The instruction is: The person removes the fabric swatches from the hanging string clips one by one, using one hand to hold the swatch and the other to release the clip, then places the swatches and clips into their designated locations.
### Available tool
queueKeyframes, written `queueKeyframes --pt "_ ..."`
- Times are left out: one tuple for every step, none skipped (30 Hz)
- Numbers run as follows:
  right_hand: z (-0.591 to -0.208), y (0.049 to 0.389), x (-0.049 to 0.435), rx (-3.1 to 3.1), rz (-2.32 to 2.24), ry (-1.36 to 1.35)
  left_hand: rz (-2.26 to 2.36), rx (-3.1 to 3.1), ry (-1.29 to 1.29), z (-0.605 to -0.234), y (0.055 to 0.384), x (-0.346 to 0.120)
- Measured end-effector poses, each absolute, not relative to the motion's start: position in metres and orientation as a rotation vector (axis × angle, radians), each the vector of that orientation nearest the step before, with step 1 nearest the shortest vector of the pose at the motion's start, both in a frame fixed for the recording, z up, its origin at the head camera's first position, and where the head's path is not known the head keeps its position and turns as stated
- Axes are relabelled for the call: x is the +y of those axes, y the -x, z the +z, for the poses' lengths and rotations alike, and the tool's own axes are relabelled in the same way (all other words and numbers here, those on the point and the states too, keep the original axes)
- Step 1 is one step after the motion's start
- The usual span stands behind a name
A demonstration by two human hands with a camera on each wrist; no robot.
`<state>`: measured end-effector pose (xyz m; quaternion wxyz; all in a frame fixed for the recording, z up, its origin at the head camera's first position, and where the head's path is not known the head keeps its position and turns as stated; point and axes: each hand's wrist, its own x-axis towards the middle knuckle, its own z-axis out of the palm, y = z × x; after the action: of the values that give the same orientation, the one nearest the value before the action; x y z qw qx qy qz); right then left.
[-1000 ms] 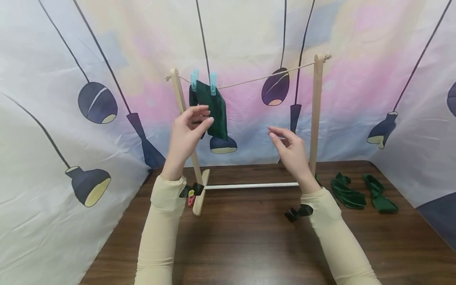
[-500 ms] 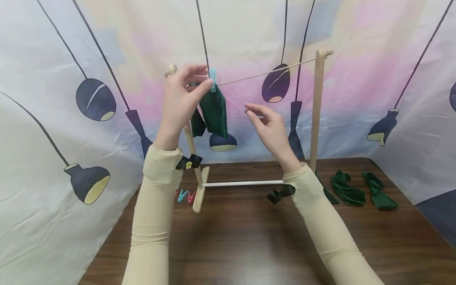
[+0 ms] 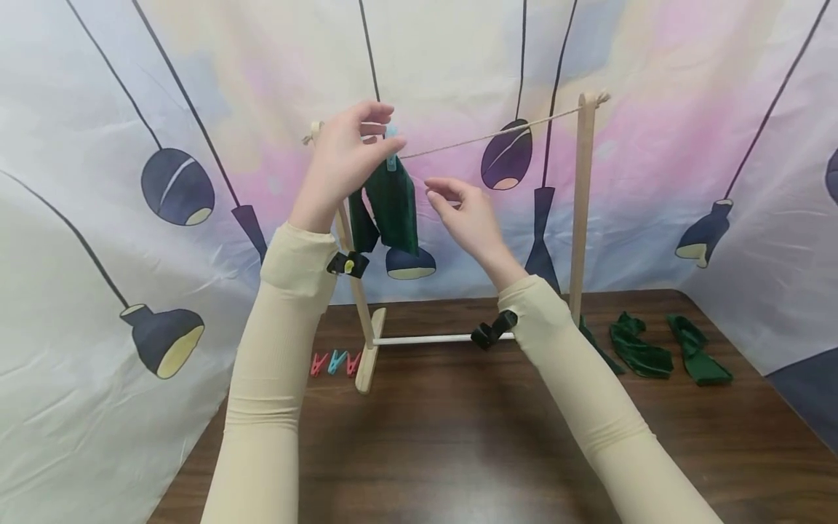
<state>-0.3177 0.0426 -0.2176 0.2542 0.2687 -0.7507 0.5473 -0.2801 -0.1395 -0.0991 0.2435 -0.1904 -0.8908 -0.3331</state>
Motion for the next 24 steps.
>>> queueKeyframes --pt "-0.217 0.319 0.041 -2.062 1.482 -0.725 -0.903 -2.445 0.511 -0.098 0.282 -0.139" --pt "-0.216 0.319 0.039 -2.085 1.479 -0.719 -0.901 -2.456 0.503 -0.096 0.284 -0.138" --pt "-0.215 0.32 0.038 -2.104 1.475 -0.712 -0.897 -2.464 0.498 -0.095 0.286 -0.137" --pt "-0.214 0.321 0.036 -2.116 1.472 -0.709 -0.888 -2.479 0.486 -0.094 0.289 -0.137" --pt "-0.212 0.322 0.035 -2.128 1.47 -0.708 -0.881 -2.493 0.475 -0.092 0.291 -0.137" --pt "-0.211 0.323 0.033 -2.138 1.469 -0.707 -0.878 -2.509 0.463 -0.09 0.293 -0.137" --pt "-0.209 0.323 0.031 -2.147 1.471 -0.705 -0.875 -2.524 0.455 -0.089 0.294 -0.137" --pt "-0.208 0.325 0.03 -2.15 1.477 -0.703 -0.873 -2.539 0.449 -0.087 0.296 -0.138" --pt "-0.206 0.326 0.028 -2.153 1.488 -0.699 -0.874 -2.554 0.448 -0.086 0.299 -0.138" --pt "-0.205 0.327 0.027 -2.158 1.497 -0.693 -0.867 -2.575 0.445 -0.085 0.301 -0.138" --pt "-0.204 0.329 0.026 -2.165 1.504 -0.683 -0.86 -2.596 0.442 -0.084 0.303 -0.138" --pt "-0.204 0.33 0.025 -2.168 1.519 -0.676 -0.848 -2.619 0.437 -0.083 0.304 -0.138" --pt "-0.203 0.331 0.024 -2.172 1.528 -0.671 -0.829 -2.641 0.435 -0.082 0.306 -0.138" --pt "-0.203 0.333 0.023 -2.172 1.538 -0.669 -0.815 -2.662 0.434 -0.081 0.307 -0.138" --pt "-0.203 0.333 0.022 -2.177 1.547 -0.664 -0.802 -2.681 0.43 -0.08 0.309 -0.138" --pt "-0.203 0.334 0.021 -2.179 1.554 -0.66 -0.787 -2.698 0.424 -0.079 0.31 -0.137" --pt "-0.203 0.335 0.02 -2.182 1.563 -0.657 -0.779 -2.712 0.419 -0.079 0.31 -0.137" --pt "-0.203 0.336 0.019 -2.183 1.57 -0.657 -0.777 -2.724 0.415 -0.078 0.311 -0.137" --pt "-0.203 0.337 0.018 -2.187 1.569 -0.653 -0.775 -2.73 0.415 -0.077 0.311 -0.137" --pt "-0.203 0.338 0.018 -2.184 1.574 -0.651 -0.776 -2.735 0.414 -0.077 0.311 -0.137" --pt "-0.203 0.338 0.017 -2.182 1.578 -0.647 -0.772 -2.74 0.414 -0.077 0.31 -0.137" --pt "-0.203 0.339 0.016 -2.175 1.582 -0.647 -0.77 -2.745 0.416 -0.076 0.309 -0.137" --pt "-0.202 0.34 0.015 -2.172 1.582 -0.646 -0.766 -2.749 0.418 -0.076 0.308 -0.138" --pt "-0.202 0.34 0.015 -2.164 1.586 -0.648 -0.763 -2.751 0.419 -0.076 0.307 -0.139"
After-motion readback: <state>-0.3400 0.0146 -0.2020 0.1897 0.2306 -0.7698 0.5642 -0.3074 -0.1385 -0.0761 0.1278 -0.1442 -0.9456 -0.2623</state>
